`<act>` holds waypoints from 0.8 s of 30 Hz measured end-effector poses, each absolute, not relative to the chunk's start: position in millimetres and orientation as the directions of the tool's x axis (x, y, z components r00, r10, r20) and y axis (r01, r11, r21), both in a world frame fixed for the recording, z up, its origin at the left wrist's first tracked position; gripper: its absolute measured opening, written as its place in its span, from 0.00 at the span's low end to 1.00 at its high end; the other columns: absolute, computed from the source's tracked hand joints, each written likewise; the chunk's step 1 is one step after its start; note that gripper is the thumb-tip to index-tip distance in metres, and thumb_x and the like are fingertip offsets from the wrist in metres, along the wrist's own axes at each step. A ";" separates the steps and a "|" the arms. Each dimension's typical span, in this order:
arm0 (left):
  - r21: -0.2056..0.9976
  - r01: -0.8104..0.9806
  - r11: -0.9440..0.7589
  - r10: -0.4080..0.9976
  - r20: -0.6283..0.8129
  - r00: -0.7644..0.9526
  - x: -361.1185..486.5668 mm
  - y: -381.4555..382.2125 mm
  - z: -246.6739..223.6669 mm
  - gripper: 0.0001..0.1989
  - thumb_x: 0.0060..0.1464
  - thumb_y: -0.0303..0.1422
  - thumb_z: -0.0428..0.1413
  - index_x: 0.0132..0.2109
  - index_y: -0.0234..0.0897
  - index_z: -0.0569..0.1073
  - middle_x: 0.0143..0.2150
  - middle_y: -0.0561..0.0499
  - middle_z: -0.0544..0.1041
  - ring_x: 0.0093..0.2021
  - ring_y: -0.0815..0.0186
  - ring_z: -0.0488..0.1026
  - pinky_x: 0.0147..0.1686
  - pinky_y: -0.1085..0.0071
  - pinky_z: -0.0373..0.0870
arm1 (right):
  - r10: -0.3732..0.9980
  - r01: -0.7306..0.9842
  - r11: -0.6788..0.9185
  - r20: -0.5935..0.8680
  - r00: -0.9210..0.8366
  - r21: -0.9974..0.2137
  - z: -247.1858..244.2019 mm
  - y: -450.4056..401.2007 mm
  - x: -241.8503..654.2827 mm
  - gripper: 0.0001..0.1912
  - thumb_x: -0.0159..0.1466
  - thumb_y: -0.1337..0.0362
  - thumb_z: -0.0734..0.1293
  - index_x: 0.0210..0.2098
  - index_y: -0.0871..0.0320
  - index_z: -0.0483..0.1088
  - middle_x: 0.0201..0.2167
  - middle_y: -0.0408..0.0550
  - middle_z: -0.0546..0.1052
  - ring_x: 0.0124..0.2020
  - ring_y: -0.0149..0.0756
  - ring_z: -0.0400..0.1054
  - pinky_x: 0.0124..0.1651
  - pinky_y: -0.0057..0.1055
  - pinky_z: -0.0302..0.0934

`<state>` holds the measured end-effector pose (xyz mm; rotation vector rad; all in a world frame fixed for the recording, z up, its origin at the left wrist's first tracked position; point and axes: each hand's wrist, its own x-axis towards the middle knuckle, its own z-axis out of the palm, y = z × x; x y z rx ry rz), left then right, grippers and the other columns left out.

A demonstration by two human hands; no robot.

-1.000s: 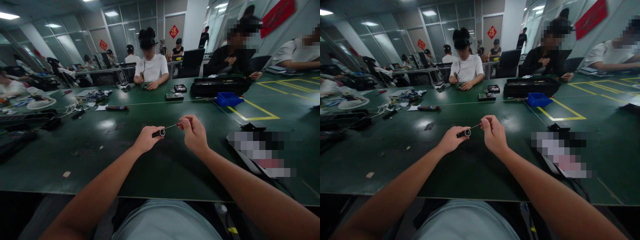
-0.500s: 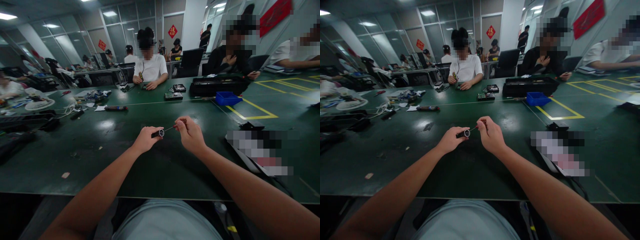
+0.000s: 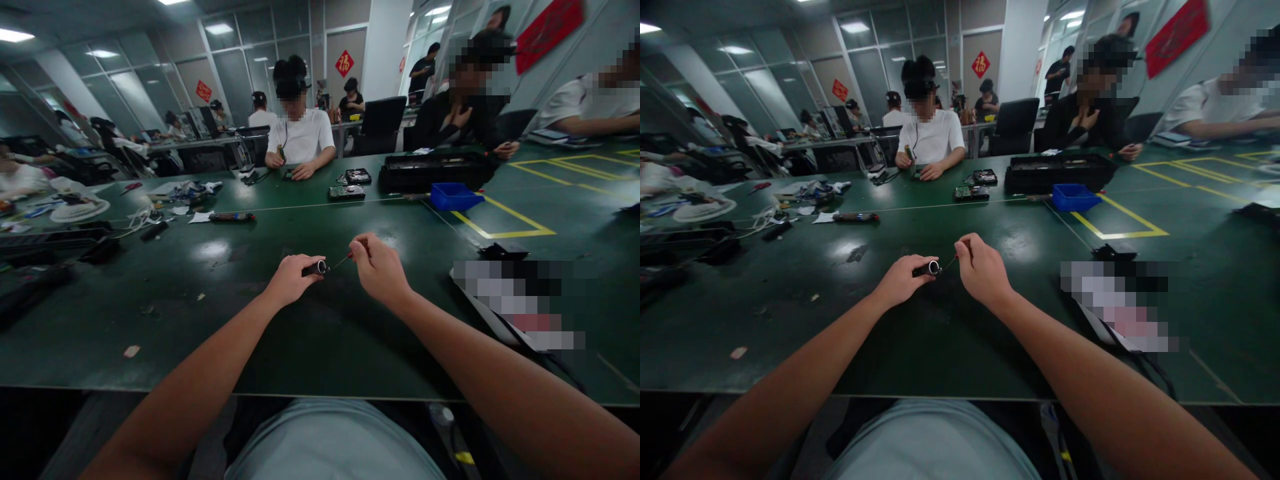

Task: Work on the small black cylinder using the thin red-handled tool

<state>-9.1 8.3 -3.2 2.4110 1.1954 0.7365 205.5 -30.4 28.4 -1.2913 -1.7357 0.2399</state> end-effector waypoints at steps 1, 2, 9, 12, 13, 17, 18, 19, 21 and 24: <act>0.529 0.624 -0.575 0.814 0.295 0.500 -9.4 8.0 -3.1 0.20 0.57 0.33 0.61 0.57 0.44 0.75 0.51 0.48 0.78 0.51 0.57 0.73 0.56 0.56 0.64 | 0.839 0.657 0.419 0.543 -0.017 -0.627 28.4 -30.2 205.4 0.12 0.70 0.58 0.56 0.37 0.57 0.68 0.28 0.48 0.76 0.30 0.39 0.71 0.33 0.34 0.57; 0.548 0.618 -0.563 0.822 0.295 0.487 -9.7 7.8 -3.2 0.20 0.57 0.33 0.61 0.57 0.44 0.75 0.51 0.48 0.78 0.52 0.57 0.73 0.56 0.55 0.64 | 0.845 0.662 0.409 0.535 -0.015 -0.628 28.5 -30.1 205.3 0.12 0.70 0.58 0.56 0.37 0.57 0.68 0.28 0.48 0.76 0.30 0.39 0.71 0.34 0.34 0.57; 0.882 0.292 -0.369 0.923 0.311 0.226 -7.9 13.3 -6.8 0.20 0.55 0.31 0.62 0.55 0.38 0.73 0.54 0.44 0.76 0.53 0.59 0.73 0.57 0.59 0.67 | 0.854 0.651 0.404 0.521 -0.015 -0.643 28.5 -30.8 206.0 0.13 0.70 0.57 0.57 0.38 0.57 0.68 0.29 0.49 0.76 0.31 0.40 0.71 0.34 0.34 0.58; 0.967 0.057 -0.249 0.959 0.238 0.156 -5.9 15.3 -4.7 0.19 0.58 0.32 0.57 0.56 0.37 0.69 0.52 0.43 0.75 0.48 0.62 0.74 0.52 0.62 0.71 | 0.852 0.642 0.413 0.524 -0.020 -0.647 28.2 -31.2 206.7 0.13 0.71 0.57 0.57 0.38 0.57 0.68 0.29 0.49 0.77 0.31 0.40 0.71 0.34 0.35 0.58; 0.979 0.009 -0.203 0.969 0.199 0.145 -5.2 14.9 -3.3 0.18 0.60 0.32 0.55 0.57 0.37 0.68 0.52 0.43 0.75 0.45 0.63 0.74 0.48 0.63 0.72 | 0.850 0.640 0.414 0.526 -0.018 -0.647 28.1 -31.2 207.0 0.13 0.71 0.57 0.57 0.38 0.57 0.68 0.29 0.49 0.77 0.31 0.40 0.71 0.34 0.35 0.58; 0.994 -0.089 -0.068 0.990 0.078 0.116 -2.7 10.5 3.0 0.14 0.60 0.32 0.51 0.52 0.37 0.67 0.44 0.46 0.73 0.35 0.68 0.72 0.35 0.70 0.71 | 0.842 0.637 0.423 0.539 -0.014 -0.645 28.1 -31.1 208.0 0.13 0.71 0.57 0.57 0.38 0.56 0.68 0.29 0.49 0.77 0.30 0.39 0.71 0.33 0.34 0.58; 0.994 -0.084 -0.064 0.991 0.074 0.115 -2.1 9.2 4.3 0.12 0.60 0.34 0.52 0.50 0.37 0.67 0.41 0.47 0.72 0.33 0.69 0.70 0.33 0.72 0.70 | 0.842 0.636 0.425 0.540 -0.016 -0.644 28.1 -31.0 208.1 0.13 0.71 0.57 0.57 0.38 0.56 0.69 0.29 0.49 0.77 0.29 0.39 0.71 0.32 0.34 0.58; 0.996 -0.062 -0.071 0.990 0.078 0.119 -1.4 8.0 5.6 0.11 0.60 0.36 0.54 0.48 0.37 0.67 0.38 0.48 0.72 0.32 0.69 0.69 0.31 0.73 0.68 | 0.841 0.636 0.426 0.541 -0.016 -0.643 28.2 -30.8 208.1 0.13 0.71 0.57 0.57 0.38 0.56 0.69 0.29 0.49 0.77 0.29 0.39 0.71 0.32 0.34 0.58; 0.995 0.024 -0.097 0.985 0.093 0.142 -0.1 5.4 8.7 0.13 0.59 0.41 0.55 0.45 0.36 0.68 0.35 0.50 0.71 0.29 0.70 0.67 0.28 0.73 0.66 | 0.836 0.633 0.429 0.548 -0.008 -0.644 28.2 -30.2 207.9 0.13 0.70 0.57 0.57 0.38 0.56 0.69 0.28 0.49 0.77 0.30 0.39 0.71 0.33 0.34 0.58; 0.954 0.266 -0.142 0.973 0.085 0.215 2.7 0.3 16.4 0.15 0.58 0.43 0.56 0.45 0.36 0.70 0.31 0.51 0.71 0.28 0.68 0.68 0.28 0.72 0.66 | 0.831 0.626 0.433 0.557 0.002 -0.648 28.3 -29.5 207.4 0.13 0.70 0.57 0.57 0.38 0.56 0.69 0.29 0.49 0.77 0.31 0.40 0.72 0.35 0.34 0.59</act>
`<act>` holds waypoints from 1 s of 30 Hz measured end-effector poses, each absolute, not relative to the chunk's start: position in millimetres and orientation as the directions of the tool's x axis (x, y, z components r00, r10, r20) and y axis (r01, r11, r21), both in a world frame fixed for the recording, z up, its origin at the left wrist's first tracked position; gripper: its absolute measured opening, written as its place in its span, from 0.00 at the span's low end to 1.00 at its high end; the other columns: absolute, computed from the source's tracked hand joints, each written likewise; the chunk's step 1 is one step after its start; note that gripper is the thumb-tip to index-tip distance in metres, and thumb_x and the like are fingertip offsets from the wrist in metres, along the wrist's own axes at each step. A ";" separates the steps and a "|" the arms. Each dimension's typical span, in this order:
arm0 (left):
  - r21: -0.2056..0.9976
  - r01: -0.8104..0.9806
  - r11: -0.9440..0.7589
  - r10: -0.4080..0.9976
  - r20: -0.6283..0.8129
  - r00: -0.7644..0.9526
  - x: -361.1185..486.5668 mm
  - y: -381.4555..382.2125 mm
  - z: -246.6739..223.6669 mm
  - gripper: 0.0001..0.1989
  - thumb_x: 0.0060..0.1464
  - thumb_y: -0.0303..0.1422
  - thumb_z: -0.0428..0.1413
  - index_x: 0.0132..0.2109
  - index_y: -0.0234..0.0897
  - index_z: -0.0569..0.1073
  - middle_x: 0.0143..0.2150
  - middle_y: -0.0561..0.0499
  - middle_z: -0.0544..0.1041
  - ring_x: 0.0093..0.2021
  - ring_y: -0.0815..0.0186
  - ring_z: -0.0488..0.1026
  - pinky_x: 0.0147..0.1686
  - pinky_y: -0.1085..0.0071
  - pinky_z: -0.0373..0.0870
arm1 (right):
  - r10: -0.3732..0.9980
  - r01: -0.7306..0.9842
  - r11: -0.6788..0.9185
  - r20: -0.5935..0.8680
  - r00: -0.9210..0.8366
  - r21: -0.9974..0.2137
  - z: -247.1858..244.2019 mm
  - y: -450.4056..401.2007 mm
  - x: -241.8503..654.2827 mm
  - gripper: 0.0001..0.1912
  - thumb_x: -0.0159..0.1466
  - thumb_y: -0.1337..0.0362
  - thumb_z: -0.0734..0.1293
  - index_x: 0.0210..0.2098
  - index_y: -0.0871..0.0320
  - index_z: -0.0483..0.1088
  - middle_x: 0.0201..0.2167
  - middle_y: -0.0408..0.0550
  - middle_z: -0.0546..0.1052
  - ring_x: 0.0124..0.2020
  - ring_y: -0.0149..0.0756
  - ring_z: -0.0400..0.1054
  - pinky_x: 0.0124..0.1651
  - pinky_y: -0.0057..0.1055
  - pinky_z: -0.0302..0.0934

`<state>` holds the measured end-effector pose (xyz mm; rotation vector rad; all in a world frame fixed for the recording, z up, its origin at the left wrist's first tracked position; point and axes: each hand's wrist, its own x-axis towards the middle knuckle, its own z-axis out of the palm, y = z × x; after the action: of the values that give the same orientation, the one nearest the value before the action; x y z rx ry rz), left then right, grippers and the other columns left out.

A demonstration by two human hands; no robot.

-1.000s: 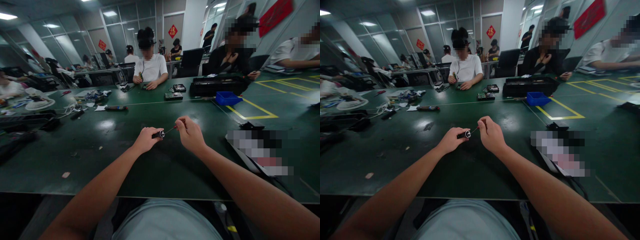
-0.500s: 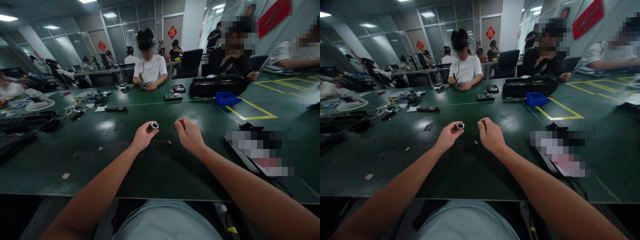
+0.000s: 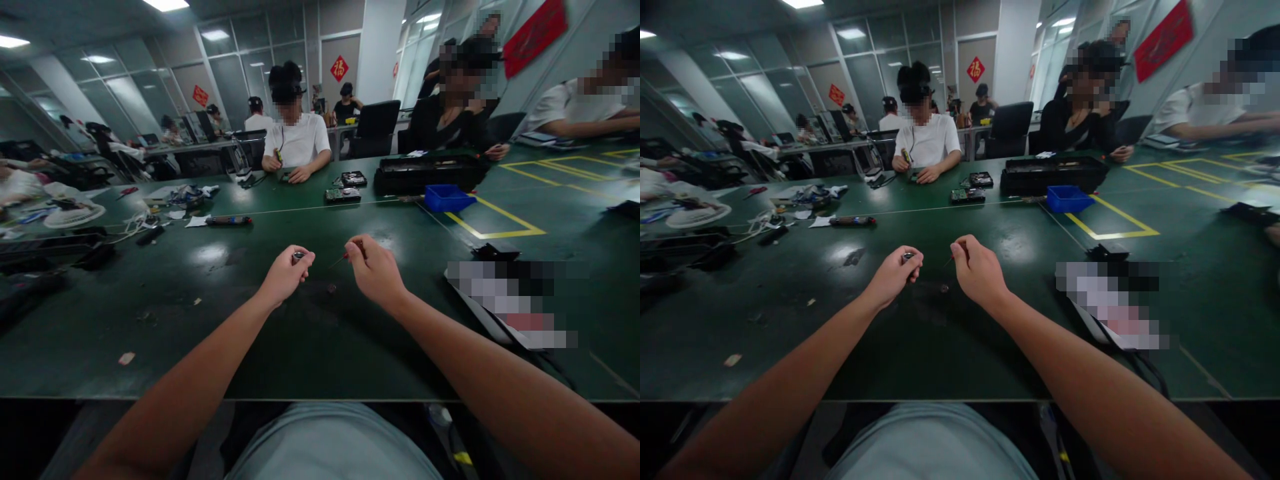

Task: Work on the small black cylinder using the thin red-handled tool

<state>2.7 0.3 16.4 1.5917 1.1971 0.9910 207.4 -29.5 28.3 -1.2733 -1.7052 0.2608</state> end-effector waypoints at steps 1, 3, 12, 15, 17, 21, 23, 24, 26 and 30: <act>0.914 0.362 -0.180 0.962 0.087 0.259 4.0 -1.9 19.6 0.15 0.59 0.42 0.56 0.46 0.36 0.71 0.31 0.50 0.73 0.29 0.67 0.70 0.29 0.70 0.67 | 0.830 0.627 0.434 0.558 0.002 -0.647 28.3 -29.5 207.4 0.12 0.70 0.57 0.57 0.38 0.56 0.69 0.29 0.49 0.77 0.32 0.40 0.72 0.35 0.34 0.59; 0.789 0.528 -0.314 0.916 0.105 0.388 7.6 -6.6 25.1 0.13 0.59 0.38 0.56 0.47 0.37 0.74 0.36 0.48 0.76 0.35 0.63 0.74 0.36 0.67 0.69 | 0.828 0.631 0.436 0.560 -0.003 -0.642 28.6 -29.6 207.3 0.12 0.71 0.58 0.57 0.38 0.56 0.68 0.30 0.49 0.77 0.32 0.40 0.72 0.36 0.35 0.59; 0.334 0.747 -0.576 0.799 0.037 0.600 27.5 -10.2 9.6 0.17 0.59 0.38 0.55 0.54 0.41 0.76 0.45 0.43 0.77 0.43 0.53 0.75 0.40 0.63 0.70 | 0.821 0.630 0.453 0.570 -0.021 -0.630 29.6 -30.6 208.5 0.12 0.71 0.58 0.57 0.39 0.55 0.68 0.31 0.49 0.78 0.32 0.40 0.73 0.36 0.35 0.61; 0.303 0.771 -0.559 0.812 0.013 0.583 30.1 -5.4 5.9 0.15 0.58 0.38 0.57 0.50 0.41 0.77 0.44 0.43 0.77 0.42 0.52 0.75 0.39 0.63 0.70 | 0.823 0.635 0.446 0.568 -0.013 -0.630 30.3 -30.9 207.9 0.12 0.71 0.57 0.57 0.39 0.55 0.68 0.30 0.48 0.78 0.32 0.40 0.73 0.35 0.35 0.61; 0.328 0.760 -0.561 0.807 0.013 0.590 30.2 -2.3 7.0 0.12 0.57 0.38 0.58 0.46 0.40 0.78 0.42 0.44 0.78 0.40 0.54 0.75 0.38 0.64 0.69 | 0.820 0.635 0.446 0.572 -0.009 -0.631 30.6 -31.1 207.6 0.12 0.71 0.57 0.57 0.38 0.55 0.68 0.30 0.48 0.78 0.32 0.40 0.72 0.35 0.35 0.61; 0.488 0.707 -0.513 0.807 -0.007 0.590 23.7 3.7 13.5 0.11 0.56 0.39 0.59 0.43 0.39 0.78 0.39 0.46 0.79 0.38 0.57 0.76 0.35 0.67 0.68 | 0.827 0.638 0.439 0.562 -0.012 -0.633 31.2 -31.5 207.7 0.12 0.71 0.57 0.57 0.39 0.56 0.68 0.31 0.49 0.78 0.31 0.40 0.72 0.35 0.35 0.60; 0.580 0.681 -0.447 0.824 -0.028 0.565 16.1 7.1 17.0 0.12 0.54 0.40 0.60 0.43 0.39 0.78 0.39 0.46 0.79 0.36 0.59 0.76 0.34 0.68 0.68 | 0.832 0.638 0.434 0.555 -0.012 -0.636 31.6 -31.7 207.9 0.12 0.71 0.58 0.57 0.39 0.56 0.68 0.30 0.49 0.78 0.31 0.40 0.72 0.35 0.35 0.60; 0.627 0.668 -0.402 0.836 -0.046 0.546 10.8 9.0 18.7 0.13 0.53 0.40 0.61 0.42 0.38 0.78 0.38 0.46 0.79 0.35 0.60 0.76 0.33 0.68 0.68 | 0.833 0.636 0.434 0.553 -0.013 -0.638 31.9 -31.8 207.9 0.12 0.71 0.58 0.57 0.39 0.56 0.68 0.30 0.49 0.78 0.31 0.39 0.72 0.35 0.35 0.60; 0.722 0.627 -0.291 0.862 -0.087 0.500 -3.2 13.2 21.8 0.14 0.51 0.39 0.62 0.42 0.37 0.77 0.36 0.47 0.78 0.31 0.63 0.74 0.30 0.70 0.67 | 0.832 0.635 0.435 0.555 -0.011 -0.639 32.2 -31.9 207.9 0.12 0.71 0.58 0.57 0.39 0.56 0.68 0.30 0.48 0.77 0.31 0.39 0.71 0.35 0.35 0.59; 0.904 0.425 -0.049 0.930 -0.114 0.349 -46.6 24.3 27.5 0.16 0.49 0.38 0.63 0.44 0.35 0.77 0.35 0.47 0.76 0.26 0.69 0.69 0.22 0.76 0.59 | 0.831 0.641 0.434 0.556 -0.013 -0.633 31.8 -31.5 208.1 0.13 0.71 0.58 0.57 0.38 0.56 0.69 0.29 0.48 0.77 0.29 0.38 0.70 0.34 0.34 0.58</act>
<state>-46.6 24.3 27.5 1.6478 1.2333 0.6566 208.1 -31.5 31.8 -1.2803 -1.7271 0.2483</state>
